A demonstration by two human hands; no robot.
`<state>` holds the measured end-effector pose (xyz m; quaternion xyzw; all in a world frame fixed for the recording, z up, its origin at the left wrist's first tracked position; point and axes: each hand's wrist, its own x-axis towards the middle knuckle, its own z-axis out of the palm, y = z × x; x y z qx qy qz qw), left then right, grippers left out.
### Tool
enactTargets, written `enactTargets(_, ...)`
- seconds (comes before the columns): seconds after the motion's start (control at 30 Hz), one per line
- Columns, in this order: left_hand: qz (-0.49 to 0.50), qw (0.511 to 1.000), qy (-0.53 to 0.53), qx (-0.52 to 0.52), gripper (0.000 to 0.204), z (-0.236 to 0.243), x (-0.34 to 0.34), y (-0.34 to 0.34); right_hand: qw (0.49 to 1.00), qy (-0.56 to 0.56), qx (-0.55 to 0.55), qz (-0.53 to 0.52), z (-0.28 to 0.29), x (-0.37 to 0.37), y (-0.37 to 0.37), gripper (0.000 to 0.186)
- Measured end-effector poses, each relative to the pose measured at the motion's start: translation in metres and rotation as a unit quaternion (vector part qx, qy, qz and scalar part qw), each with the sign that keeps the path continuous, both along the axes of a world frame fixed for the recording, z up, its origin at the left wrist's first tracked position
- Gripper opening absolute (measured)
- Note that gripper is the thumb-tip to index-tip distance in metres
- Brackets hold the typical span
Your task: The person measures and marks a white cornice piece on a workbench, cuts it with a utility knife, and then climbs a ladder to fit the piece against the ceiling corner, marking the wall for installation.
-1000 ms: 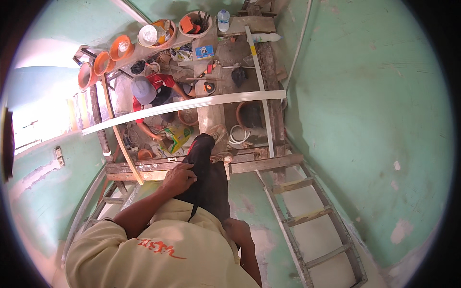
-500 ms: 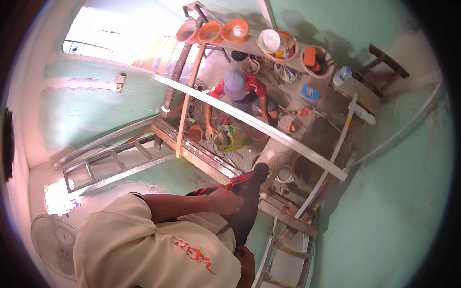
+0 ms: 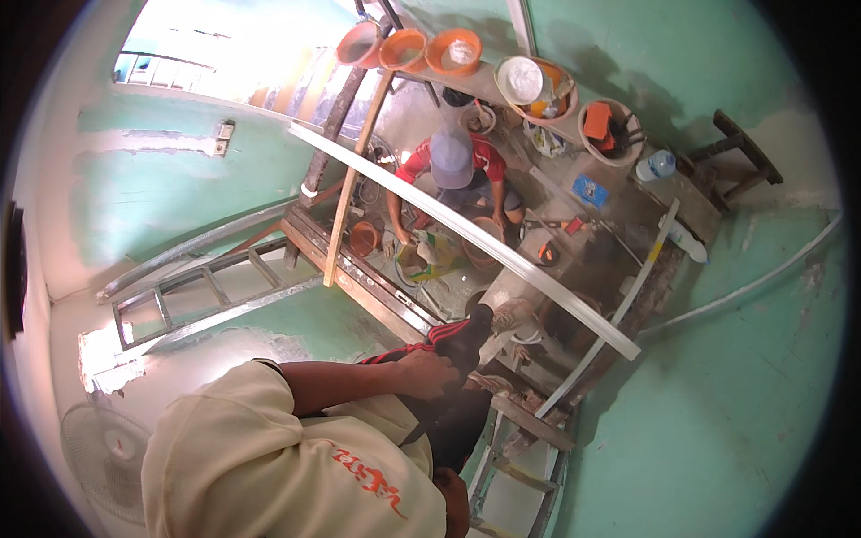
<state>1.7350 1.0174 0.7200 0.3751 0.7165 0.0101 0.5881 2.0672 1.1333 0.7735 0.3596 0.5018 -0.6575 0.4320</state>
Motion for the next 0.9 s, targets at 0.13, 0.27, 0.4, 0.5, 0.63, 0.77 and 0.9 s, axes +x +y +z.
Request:
enactTargets(0.13,0.016,1.000,-0.001,0.010,0.052,-0.023,0.008,-0.009,1.000,-0.015,-0.024,0.002,-0.001,0.002,0.002,0.034)
enactTargets(0.27,0.037,0.999,-0.029,0.007,0.055,-0.036,0.009,-0.010,0.997,0.006,-0.074,0.008,-0.015,-0.009,0.005,0.033)
enactTargets(0.4,0.036,0.998,-0.042,0.000,0.059,-0.043,0.004,-0.003,0.990,0.021,-0.142,0.009,-0.040,-0.005,-0.010,0.029)
enactTargets(0.5,0.022,0.997,-0.066,-0.028,0.062,-0.068,-0.005,0.008,0.979,-0.028,-0.203,0.015,-0.052,-0.021,-0.003,0.028)
enactTargets(0.63,0.174,0.983,-0.062,-0.007,0.053,-0.151,-0.007,0.007,0.953,-0.032,-0.276,-0.122,-0.137,0.012,-0.016,0.027)
enactTargets(0.77,0.291,0.955,-0.018,0.051,0.038,-0.294,-0.017,0.004,0.978,0.065,0.034,-0.196,-0.263,0.022,-0.014,0.024)
enactTargets(0.9,0.368,0.928,0.027,0.040,0.038,-0.445,-0.043,0.005,0.952,0.042,0.242,-0.185,-0.400,-0.011,0.039,0.034)
